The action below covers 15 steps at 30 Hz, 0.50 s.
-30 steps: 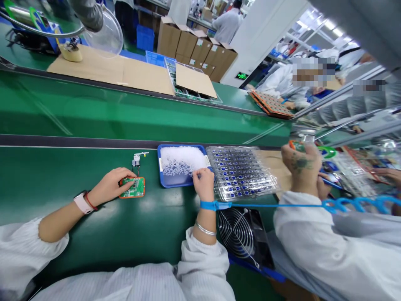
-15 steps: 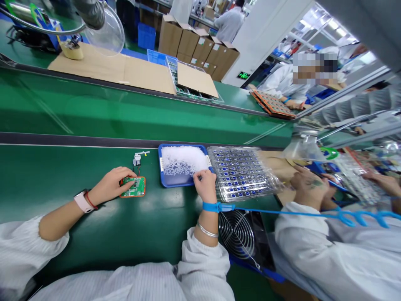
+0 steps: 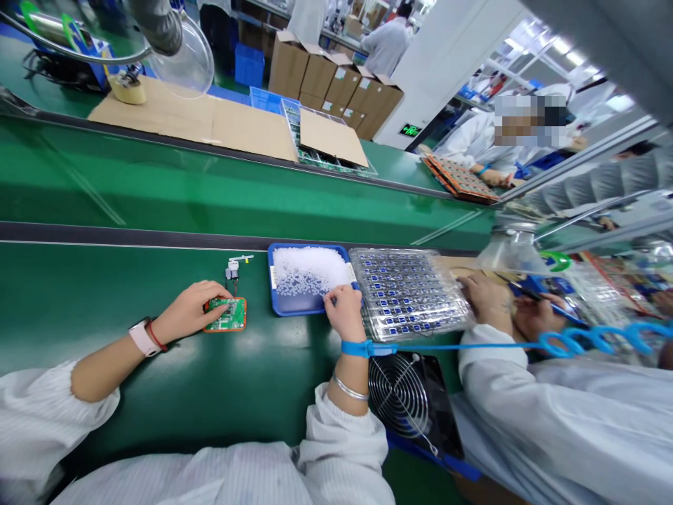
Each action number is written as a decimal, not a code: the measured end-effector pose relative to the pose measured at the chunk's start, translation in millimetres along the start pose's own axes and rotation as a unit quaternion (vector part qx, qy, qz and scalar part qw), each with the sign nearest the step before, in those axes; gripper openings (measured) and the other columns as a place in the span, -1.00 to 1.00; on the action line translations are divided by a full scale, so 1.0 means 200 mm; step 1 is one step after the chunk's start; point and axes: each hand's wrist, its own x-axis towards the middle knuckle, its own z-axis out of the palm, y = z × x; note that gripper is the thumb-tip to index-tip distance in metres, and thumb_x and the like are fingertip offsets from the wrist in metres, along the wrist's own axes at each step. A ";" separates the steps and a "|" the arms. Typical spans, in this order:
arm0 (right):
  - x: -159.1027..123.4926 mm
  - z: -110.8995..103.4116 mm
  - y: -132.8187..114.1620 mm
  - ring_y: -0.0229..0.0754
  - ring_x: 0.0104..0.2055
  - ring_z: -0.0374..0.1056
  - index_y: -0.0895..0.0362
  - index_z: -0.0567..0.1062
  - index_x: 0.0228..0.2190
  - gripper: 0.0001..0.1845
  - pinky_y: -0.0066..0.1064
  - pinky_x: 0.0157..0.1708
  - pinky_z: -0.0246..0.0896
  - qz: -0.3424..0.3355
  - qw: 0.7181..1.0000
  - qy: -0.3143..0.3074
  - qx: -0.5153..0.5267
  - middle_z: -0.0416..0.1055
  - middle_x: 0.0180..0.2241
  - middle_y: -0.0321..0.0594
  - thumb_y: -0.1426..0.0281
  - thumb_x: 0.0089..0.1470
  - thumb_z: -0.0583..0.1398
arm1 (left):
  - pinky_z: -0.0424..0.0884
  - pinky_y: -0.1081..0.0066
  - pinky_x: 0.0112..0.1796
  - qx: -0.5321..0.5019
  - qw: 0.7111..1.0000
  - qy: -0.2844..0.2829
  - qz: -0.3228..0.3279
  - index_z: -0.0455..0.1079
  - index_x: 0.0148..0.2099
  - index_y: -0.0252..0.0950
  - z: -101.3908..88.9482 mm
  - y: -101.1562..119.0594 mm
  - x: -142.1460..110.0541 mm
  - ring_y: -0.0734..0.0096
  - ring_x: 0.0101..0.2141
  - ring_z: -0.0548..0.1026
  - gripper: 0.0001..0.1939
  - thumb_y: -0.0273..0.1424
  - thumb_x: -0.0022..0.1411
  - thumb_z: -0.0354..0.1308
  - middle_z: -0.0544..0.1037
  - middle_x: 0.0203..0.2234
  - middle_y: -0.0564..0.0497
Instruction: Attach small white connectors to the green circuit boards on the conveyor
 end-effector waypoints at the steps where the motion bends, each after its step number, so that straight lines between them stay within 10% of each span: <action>1: 0.00 -0.01 -0.01 -0.06 -0.27 0.28 0.13 0.38 -0.61 -0.83 -0.15 -0.16 0.01 -0.003 1.000 -0.006 0.000 0.37 -0.46 -0.15 0.42 -0.04 0.11 | 0.25 0.30 -0.21 0.000 1.000 0.001 0.000 0.37 -0.16 -0.25 0.00 0.00 0.00 0.30 -0.24 0.40 -0.82 -0.34 0.26 0.00 0.49 -0.28 -0.03; 8: -0.01 -0.01 -0.40 -0.10 -0.16 0.24 0.10 0.36 -0.48 -0.85 -0.19 -0.11 0.13 -0.103 0.973 0.070 0.193 0.29 -0.31 -0.14 0.40 0.10 0.05 | 0.29 0.34 -0.24 -0.029 0.997 0.064 -0.031 0.40 -0.27 -0.28 0.01 0.04 0.02 0.35 -0.29 0.44 -0.86 -0.38 0.24 0.03 0.52 -0.34 -0.01; 15: -0.09 0.22 -0.82 -0.16 -0.13 0.26 0.11 0.35 -0.46 -0.87 -0.27 -0.10 0.18 -0.155 0.920 -0.039 0.358 0.26 -0.26 -0.15 0.44 0.11 0.05 | 0.33 0.35 -0.22 -0.104 0.991 0.076 -0.026 0.45 -0.30 -0.27 0.00 0.08 0.02 0.36 -0.27 0.46 -0.86 -0.37 0.22 0.09 0.55 -0.34 -0.01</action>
